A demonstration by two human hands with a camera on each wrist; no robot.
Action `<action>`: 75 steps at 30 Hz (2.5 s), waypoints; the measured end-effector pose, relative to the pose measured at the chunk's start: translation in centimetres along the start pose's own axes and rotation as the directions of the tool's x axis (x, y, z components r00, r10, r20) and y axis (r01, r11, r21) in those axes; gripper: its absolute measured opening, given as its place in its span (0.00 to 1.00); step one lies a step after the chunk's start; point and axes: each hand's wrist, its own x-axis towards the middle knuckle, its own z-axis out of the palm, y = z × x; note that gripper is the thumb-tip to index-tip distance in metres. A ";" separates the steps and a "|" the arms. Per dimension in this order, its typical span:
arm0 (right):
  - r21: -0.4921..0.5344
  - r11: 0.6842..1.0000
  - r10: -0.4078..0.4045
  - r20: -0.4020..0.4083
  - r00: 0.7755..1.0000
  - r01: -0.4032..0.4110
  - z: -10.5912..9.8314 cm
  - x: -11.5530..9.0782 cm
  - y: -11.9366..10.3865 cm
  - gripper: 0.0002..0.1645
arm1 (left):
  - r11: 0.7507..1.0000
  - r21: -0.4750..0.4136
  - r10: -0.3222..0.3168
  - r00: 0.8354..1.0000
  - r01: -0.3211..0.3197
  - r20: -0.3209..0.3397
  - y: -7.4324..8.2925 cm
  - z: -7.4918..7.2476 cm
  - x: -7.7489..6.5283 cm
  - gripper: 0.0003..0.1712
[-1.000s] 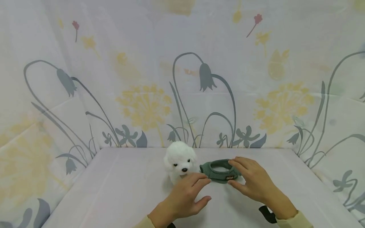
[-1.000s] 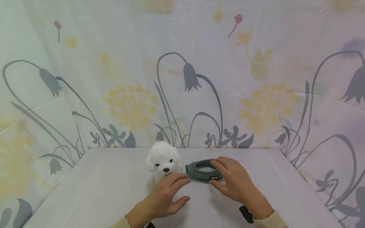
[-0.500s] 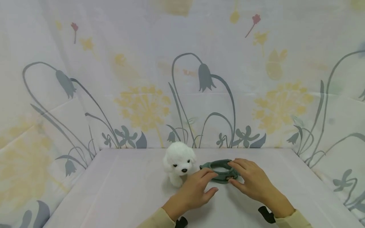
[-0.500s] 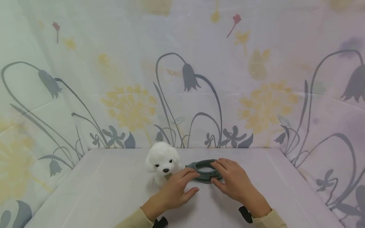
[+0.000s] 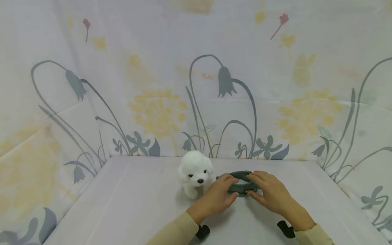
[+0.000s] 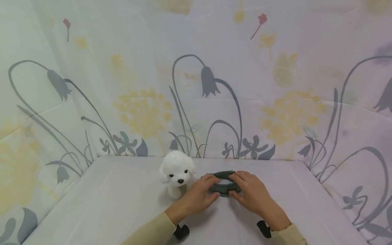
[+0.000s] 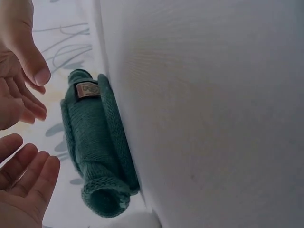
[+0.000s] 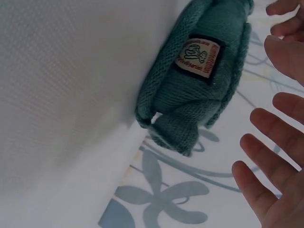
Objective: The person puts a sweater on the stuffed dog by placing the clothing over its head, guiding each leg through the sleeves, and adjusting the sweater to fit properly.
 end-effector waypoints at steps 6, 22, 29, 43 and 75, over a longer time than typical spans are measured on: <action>0.010 1.000 0.028 0.025 0.999 -0.028 0.5 -0.1 0.8 0.35 | 0.999 0.033 -0.032 0.999 0.032 0.019 0.0 0.6 1.1 0.22; 0.030 0.997 0.075 0.055 0.996 -0.076 1.7 0.0 1.8 0.29 | 0.983 0.150 -0.126 0.980 0.102 0.157 -0.5 2.5 4.0 0.21; 0.063 0.991 0.109 0.112 0.988 -0.117 1.6 0.2 1.8 0.24 | 0.984 0.154 -0.122 0.974 0.093 0.192 -0.7 2.9 4.9 0.19; 0.071 0.993 0.086 0.143 0.986 -0.096 1.9 0.2 1.8 0.13 | 0.923 0.340 -0.265 0.940 0.183 0.214 -1.4 2.9 5.0 0.10; 0.075 0.997 -0.029 0.164 0.986 0.017 -3.9 1.5 -0.9 0.18 | 0.963 0.268 -0.117 0.940 0.028 0.321 1.9 -2.6 2.9 0.05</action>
